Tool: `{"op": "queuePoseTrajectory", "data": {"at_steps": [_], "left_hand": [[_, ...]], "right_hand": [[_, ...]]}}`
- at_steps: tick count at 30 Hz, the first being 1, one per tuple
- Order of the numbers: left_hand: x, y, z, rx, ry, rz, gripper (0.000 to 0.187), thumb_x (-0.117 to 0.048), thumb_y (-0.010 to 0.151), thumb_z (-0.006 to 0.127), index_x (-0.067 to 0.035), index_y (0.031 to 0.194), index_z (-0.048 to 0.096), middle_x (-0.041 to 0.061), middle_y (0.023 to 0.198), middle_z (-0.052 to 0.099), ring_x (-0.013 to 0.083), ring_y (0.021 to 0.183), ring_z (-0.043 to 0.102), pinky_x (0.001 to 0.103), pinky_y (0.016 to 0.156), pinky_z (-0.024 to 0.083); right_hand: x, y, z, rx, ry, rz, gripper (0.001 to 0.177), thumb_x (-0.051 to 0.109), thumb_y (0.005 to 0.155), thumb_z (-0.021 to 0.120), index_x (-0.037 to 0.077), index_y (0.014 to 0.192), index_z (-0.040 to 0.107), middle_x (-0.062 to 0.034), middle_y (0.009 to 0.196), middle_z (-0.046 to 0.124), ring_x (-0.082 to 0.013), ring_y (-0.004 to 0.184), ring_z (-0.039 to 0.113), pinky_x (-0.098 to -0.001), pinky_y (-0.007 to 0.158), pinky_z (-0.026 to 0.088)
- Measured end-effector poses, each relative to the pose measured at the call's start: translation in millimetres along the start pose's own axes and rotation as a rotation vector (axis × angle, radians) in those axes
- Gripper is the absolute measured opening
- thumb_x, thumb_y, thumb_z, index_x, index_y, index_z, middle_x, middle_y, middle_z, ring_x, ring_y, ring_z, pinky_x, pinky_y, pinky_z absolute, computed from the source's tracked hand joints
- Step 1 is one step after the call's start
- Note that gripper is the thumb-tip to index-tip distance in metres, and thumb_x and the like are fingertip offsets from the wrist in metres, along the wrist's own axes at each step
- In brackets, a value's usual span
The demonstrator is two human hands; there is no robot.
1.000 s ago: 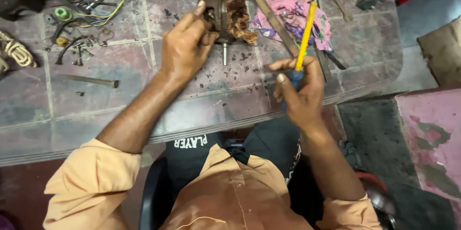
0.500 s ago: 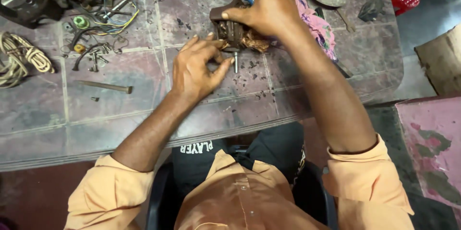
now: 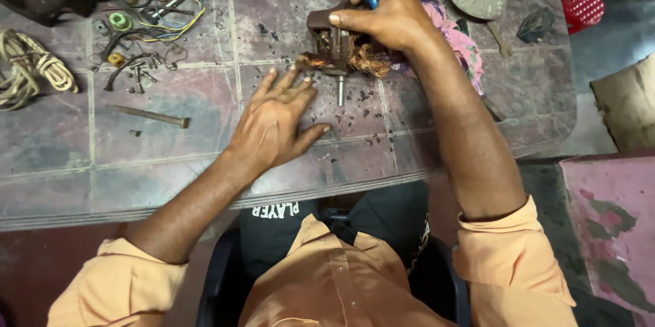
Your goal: Disassembling and cleaning a ceiling fan motor component on a workbench using a screwdriver and file.
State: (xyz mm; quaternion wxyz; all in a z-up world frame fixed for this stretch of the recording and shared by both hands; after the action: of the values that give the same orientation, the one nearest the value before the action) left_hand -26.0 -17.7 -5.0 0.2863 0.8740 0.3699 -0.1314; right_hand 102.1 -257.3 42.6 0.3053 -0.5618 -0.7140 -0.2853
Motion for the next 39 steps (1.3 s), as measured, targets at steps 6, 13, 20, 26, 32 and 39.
{"op": "queuePoseTrajectory", "data": {"at_steps": [6, 13, 20, 26, 32, 39], "left_hand": [[4, 16, -6, 0.013, -0.126, -0.558, 0.096, -0.056, 0.077, 0.081, 0.005, 0.143, 0.048, 0.031, 0.148, 0.049, 0.0448, 0.141, 0.044, 0.054, 0.122, 0.035], [28, 69, 36, 0.000, 0.039, -0.379, 0.130, -0.076, 0.055, 0.091, 0.001, 0.148, 0.041, 0.044, 0.152, 0.023, 0.0540, 0.147, 0.009, 0.070, 0.116, 0.006], [21, 92, 68, -0.099, -0.201, -0.317, 0.107, -0.042, 0.063, 0.088, 0.003, 0.148, 0.042, 0.025, 0.144, 0.054, 0.0434, 0.139, 0.042, 0.066, 0.122, 0.006], [14, 88, 61, -0.206, -0.329, -0.146, 0.094, -0.020, 0.064, 0.086, 0.002, 0.148, 0.049, 0.018, 0.119, 0.075, 0.0326, 0.109, 0.073, 0.059, 0.123, 0.028], [10, 70, 33, -0.149, -0.191, -0.188, 0.089, -0.019, 0.069, 0.088, -0.002, 0.148, 0.051, 0.019, 0.104, 0.077, 0.0323, 0.096, 0.074, 0.060, 0.123, 0.031], [12, 64, 21, -0.128, -0.045, -0.120, 0.099, -0.003, 0.062, 0.080, -0.003, 0.156, 0.049, 0.029, 0.153, 0.050, 0.0413, 0.138, 0.055, 0.065, 0.119, 0.027]], "right_hand": [[-18, -1, 10, -0.045, 0.192, -0.065, 0.047, 0.034, 0.081, 0.093, 0.009, 0.102, 0.059, 0.0036, 0.084, 0.064, -0.0063, 0.075, 0.061, -0.0229, 0.064, 0.052], [-39, -16, 16, -0.215, 0.175, -0.070, 0.042, 0.033, 0.085, 0.092, 0.005, 0.099, 0.064, 0.0000, 0.083, 0.062, -0.0092, 0.073, 0.056, -0.0246, 0.065, 0.046], [-82, -55, 13, -0.318, 0.613, -0.138, 0.030, 0.026, 0.097, 0.082, 0.005, 0.110, 0.064, 0.0005, 0.094, 0.065, -0.0097, 0.085, 0.061, -0.0259, 0.077, 0.053], [-79, -91, 9, -0.313, 0.726, 0.023, 0.038, 0.033, 0.097, 0.076, 0.006, 0.117, 0.060, 0.0014, 0.081, 0.061, -0.0089, 0.059, 0.060, -0.0222, 0.044, 0.044], [-77, -95, 23, -0.228, 0.692, 0.061, 0.036, 0.027, 0.100, 0.073, 0.004, 0.124, 0.059, -0.0006, 0.080, 0.064, -0.0134, 0.062, 0.071, -0.0224, 0.042, 0.047], [-78, -96, 41, -0.297, 0.561, 0.138, 0.034, 0.021, 0.102, 0.073, -0.001, 0.126, 0.063, -0.0022, 0.077, 0.062, -0.0091, 0.049, 0.057, -0.0226, 0.042, 0.048]]}}
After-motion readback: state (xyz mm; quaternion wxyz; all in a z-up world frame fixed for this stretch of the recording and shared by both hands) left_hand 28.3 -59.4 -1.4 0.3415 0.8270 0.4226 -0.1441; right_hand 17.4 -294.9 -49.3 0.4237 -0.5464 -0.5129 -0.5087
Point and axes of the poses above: each hand's wrist, its own y-axis towards the middle knuckle, its own z-axis out of the palm, x = y × z, the point moved 2 cm from there along y, towards the middle knuckle
